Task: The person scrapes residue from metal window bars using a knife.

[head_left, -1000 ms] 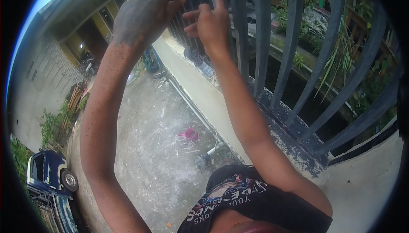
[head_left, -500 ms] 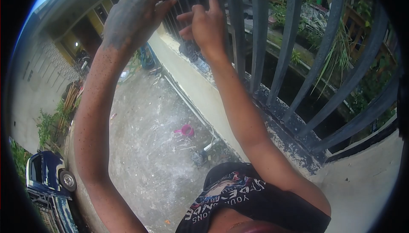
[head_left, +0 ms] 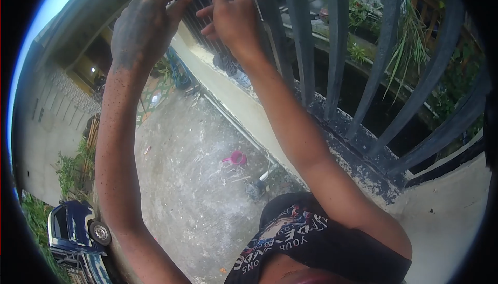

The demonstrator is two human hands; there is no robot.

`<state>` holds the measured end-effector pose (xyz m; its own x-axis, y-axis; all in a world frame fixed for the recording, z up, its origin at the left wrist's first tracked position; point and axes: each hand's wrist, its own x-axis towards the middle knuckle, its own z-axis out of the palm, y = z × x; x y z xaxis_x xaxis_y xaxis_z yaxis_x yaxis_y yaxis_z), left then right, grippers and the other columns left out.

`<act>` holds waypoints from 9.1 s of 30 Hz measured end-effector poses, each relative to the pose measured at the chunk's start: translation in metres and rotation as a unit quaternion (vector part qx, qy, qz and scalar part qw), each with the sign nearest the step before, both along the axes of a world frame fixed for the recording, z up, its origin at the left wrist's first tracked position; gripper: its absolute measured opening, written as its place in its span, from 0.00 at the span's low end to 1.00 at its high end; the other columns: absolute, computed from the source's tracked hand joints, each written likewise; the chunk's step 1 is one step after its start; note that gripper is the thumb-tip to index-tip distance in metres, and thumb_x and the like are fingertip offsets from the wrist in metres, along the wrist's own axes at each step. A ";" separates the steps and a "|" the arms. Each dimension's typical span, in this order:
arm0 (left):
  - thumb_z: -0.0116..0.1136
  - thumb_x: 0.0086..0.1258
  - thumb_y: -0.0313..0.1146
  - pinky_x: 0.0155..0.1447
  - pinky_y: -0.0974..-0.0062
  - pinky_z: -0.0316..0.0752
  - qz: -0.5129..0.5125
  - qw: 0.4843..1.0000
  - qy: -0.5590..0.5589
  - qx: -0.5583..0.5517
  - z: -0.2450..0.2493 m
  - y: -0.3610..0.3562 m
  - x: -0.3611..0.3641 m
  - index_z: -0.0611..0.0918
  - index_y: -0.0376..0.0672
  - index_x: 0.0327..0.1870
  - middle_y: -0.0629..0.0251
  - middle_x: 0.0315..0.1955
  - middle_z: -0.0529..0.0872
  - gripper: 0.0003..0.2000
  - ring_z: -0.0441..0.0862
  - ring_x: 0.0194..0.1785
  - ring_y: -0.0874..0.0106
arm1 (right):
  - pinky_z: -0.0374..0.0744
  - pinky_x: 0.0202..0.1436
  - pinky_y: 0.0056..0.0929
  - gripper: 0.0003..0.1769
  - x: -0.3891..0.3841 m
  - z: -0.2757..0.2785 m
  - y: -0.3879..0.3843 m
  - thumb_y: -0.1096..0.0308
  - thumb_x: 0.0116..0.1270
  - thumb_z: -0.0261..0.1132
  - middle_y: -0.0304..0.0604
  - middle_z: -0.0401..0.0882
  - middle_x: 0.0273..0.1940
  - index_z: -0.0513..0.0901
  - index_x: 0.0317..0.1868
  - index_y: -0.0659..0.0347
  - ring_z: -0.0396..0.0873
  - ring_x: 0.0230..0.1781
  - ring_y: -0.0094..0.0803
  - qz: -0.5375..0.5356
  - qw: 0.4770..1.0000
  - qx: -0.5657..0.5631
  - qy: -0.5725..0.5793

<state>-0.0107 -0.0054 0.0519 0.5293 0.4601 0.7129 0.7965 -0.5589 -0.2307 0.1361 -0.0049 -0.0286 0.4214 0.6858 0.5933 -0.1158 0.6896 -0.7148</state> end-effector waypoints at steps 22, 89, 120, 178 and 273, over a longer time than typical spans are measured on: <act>0.57 0.81 0.52 0.50 0.58 0.83 -0.045 0.999 0.009 0.023 -0.002 0.006 -0.002 0.88 0.60 0.64 0.51 0.36 0.92 0.18 0.92 0.41 0.57 | 0.91 0.38 0.37 0.48 -0.001 -0.009 0.019 0.65 0.69 0.52 0.49 0.91 0.31 0.43 0.87 0.54 0.89 0.22 0.38 -0.051 0.997 -0.007 -0.051; 0.57 0.81 0.54 0.43 0.62 0.84 -0.091 0.987 0.022 0.129 0.044 0.028 0.001 0.89 0.59 0.61 0.55 0.24 0.90 0.18 0.90 0.29 0.64 | 0.84 0.20 0.32 0.46 -0.006 0.039 0.013 0.68 0.74 0.53 0.54 0.89 0.37 0.42 0.88 0.46 0.84 0.17 0.35 -0.042 0.999 -0.006 -0.002; 0.56 0.81 0.54 0.44 0.59 0.86 -0.064 0.985 0.028 0.157 0.054 0.034 -0.002 0.88 0.63 0.62 0.57 0.30 0.92 0.17 0.92 0.35 0.62 | 0.83 0.17 0.30 0.45 -0.003 0.052 0.016 0.69 0.76 0.51 0.52 0.89 0.36 0.40 0.88 0.42 0.82 0.16 0.32 -0.049 0.998 -0.028 -0.013; 0.62 0.75 0.46 0.50 0.54 0.85 -0.035 0.997 0.014 0.072 0.078 -0.023 0.000 0.91 0.50 0.54 0.47 0.34 0.91 0.15 0.91 0.40 0.49 | 0.83 0.17 0.31 0.46 -0.002 0.068 0.020 0.68 0.75 0.51 0.53 0.88 0.37 0.38 0.88 0.41 0.82 0.16 0.33 -0.050 0.998 0.003 -0.042; 0.58 0.77 0.45 0.43 0.57 0.87 -0.025 0.998 0.065 0.006 0.036 -0.018 0.011 0.92 0.55 0.54 0.53 0.33 0.92 0.14 0.91 0.36 0.55 | 0.89 0.26 0.32 0.47 -0.002 0.000 0.013 0.69 0.76 0.49 0.58 0.88 0.44 0.31 0.87 0.48 0.85 0.22 0.35 -0.043 0.997 -0.042 -0.041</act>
